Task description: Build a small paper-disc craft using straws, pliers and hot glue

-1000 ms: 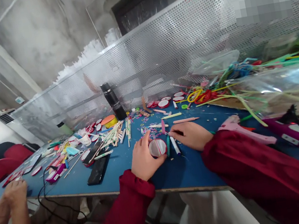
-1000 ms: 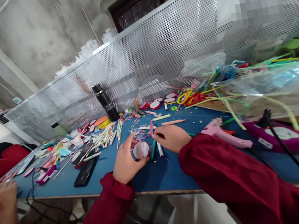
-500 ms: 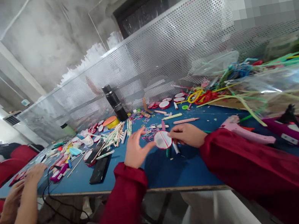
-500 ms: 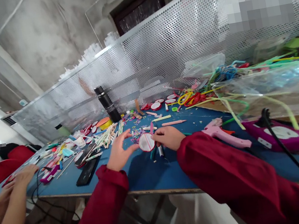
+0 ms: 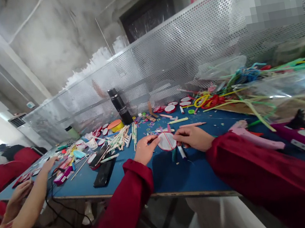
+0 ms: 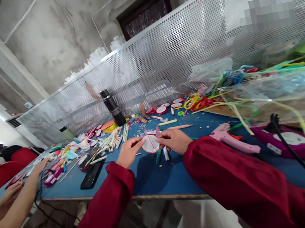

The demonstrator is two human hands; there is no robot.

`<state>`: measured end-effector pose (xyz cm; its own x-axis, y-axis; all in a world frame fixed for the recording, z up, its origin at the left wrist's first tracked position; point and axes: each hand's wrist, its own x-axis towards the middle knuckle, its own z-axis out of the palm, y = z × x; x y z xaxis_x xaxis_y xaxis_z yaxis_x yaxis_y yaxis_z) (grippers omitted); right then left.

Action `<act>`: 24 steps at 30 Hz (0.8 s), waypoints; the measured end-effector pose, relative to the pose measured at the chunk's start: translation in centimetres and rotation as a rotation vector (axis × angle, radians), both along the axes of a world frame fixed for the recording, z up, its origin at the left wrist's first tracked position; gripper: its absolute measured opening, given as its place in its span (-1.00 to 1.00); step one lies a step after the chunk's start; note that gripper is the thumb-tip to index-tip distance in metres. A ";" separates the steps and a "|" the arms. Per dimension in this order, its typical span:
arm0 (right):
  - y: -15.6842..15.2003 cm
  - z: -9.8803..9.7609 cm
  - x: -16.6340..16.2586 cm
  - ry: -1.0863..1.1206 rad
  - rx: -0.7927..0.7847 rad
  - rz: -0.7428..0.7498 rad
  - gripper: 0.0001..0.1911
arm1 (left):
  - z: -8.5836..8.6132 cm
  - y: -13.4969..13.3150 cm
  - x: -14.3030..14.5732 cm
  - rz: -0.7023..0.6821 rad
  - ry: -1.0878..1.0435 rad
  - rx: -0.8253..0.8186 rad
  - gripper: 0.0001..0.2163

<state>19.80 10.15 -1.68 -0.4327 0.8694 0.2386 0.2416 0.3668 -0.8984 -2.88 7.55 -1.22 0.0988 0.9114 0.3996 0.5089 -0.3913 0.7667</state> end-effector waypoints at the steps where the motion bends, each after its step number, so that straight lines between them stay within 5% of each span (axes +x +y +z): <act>1: 0.0 -0.1 0.0 0.010 0.007 0.004 -0.60 | -0.1 0.5 0.2 -0.003 -0.042 -0.002 -0.73; 8: 0.3 -0.2 0.0 0.033 0.077 -0.039 -0.60 | -1.7 2.1 0.3 -0.049 -0.296 -0.038 -0.70; 24: 0.0 -0.1 -0.8 0.072 -0.041 -0.002 -0.50 | -2.8 2.0 0.6 -0.170 -0.176 -0.047 -0.81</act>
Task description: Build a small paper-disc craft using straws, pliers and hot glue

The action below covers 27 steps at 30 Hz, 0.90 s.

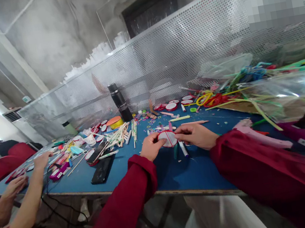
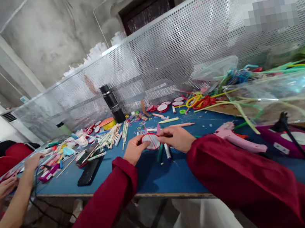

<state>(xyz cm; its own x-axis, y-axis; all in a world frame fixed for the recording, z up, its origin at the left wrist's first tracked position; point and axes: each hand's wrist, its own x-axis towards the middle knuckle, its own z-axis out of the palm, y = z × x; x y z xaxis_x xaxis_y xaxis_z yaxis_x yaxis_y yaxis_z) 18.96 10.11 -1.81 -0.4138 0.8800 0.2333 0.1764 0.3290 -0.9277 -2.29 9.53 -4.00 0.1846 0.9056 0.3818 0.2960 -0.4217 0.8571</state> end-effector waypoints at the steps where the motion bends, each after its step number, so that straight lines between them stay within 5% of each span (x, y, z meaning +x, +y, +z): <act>1: 0.1 0.0 0.0 0.006 -0.002 0.000 -0.49 | 0.0 0.0 0.0 0.005 0.008 0.002 -0.81; 8: 0.2 -0.1 0.1 -0.006 -0.009 -0.007 -0.47 | -0.5 0.2 -0.3 0.045 0.011 -0.066 -0.76; 14: 0.2 0.0 0.2 -0.040 0.000 -0.010 -0.47 | -0.7 0.5 0.0 -0.051 -0.147 -0.084 -0.64; 27: 0.3 -0.1 0.2 -0.055 0.025 -0.004 -0.50 | -0.2 0.1 0.2 -0.034 -0.159 -0.091 -0.77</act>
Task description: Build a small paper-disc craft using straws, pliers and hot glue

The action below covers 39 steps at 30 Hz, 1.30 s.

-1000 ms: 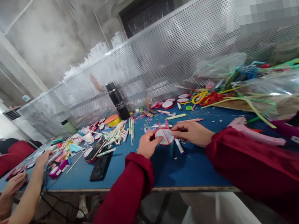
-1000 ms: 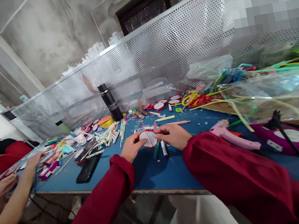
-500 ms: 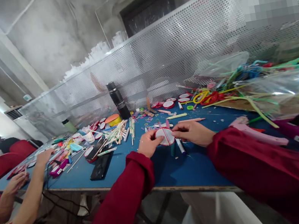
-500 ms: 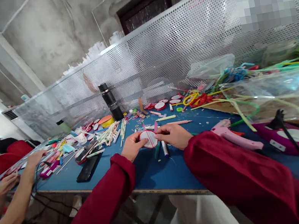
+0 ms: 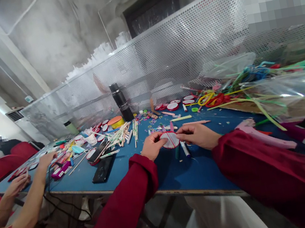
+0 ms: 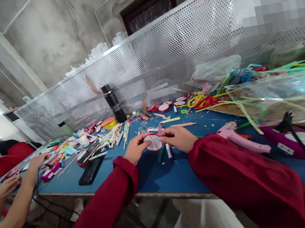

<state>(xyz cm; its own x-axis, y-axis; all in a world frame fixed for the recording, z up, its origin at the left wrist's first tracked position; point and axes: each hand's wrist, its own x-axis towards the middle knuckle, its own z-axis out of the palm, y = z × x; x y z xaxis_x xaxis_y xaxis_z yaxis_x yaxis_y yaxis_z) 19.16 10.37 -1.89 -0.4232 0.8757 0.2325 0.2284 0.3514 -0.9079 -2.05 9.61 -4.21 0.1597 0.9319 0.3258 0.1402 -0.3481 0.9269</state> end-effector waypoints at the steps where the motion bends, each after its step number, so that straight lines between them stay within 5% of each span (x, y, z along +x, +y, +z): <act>1: 0.0 0.0 0.0 0.001 -0.002 0.000 -0.50 | 0.0 0.0 0.0 0.004 0.017 0.005 -0.79; 18: 0.4 -0.6 0.1 0.006 0.018 0.017 -0.48 | -0.5 0.3 -0.5 0.008 0.064 -0.022 -0.78; 39: 0.3 -0.3 0.3 -0.025 0.011 0.004 -0.46 | 0.4 -0.4 0.2 -0.027 -0.127 -0.129 -0.76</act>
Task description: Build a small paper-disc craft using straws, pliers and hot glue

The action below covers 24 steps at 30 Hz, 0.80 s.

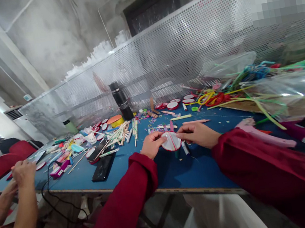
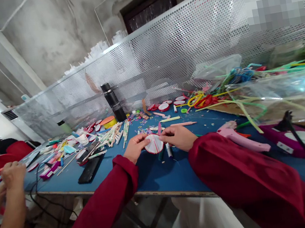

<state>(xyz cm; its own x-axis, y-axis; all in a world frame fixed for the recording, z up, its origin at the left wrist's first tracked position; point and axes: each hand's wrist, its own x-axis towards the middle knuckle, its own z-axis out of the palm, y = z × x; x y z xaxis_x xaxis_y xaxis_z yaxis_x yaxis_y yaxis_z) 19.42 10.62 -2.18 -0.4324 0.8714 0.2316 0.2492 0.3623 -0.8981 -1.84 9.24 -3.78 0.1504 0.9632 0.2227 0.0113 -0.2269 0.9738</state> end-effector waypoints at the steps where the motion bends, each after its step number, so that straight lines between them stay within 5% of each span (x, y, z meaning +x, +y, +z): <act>1: 0.0 0.0 0.0 -0.001 0.004 -0.005 -0.46 | 0.0 0.0 0.0 -0.005 0.002 0.003 -0.77; 24: 0.1 -0.1 0.0 -0.024 0.023 -0.010 -0.53 | 0.6 -0.5 -0.1 -0.091 0.006 0.012 -0.57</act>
<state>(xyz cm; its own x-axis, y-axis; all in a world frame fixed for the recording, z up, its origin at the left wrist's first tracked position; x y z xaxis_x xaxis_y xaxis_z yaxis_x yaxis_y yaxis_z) 19.38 10.70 -2.31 -0.4295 0.8702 0.2415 0.2746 0.3806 -0.8830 -1.90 8.79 -3.17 0.2382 0.9427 0.2334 -0.0044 -0.2393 0.9709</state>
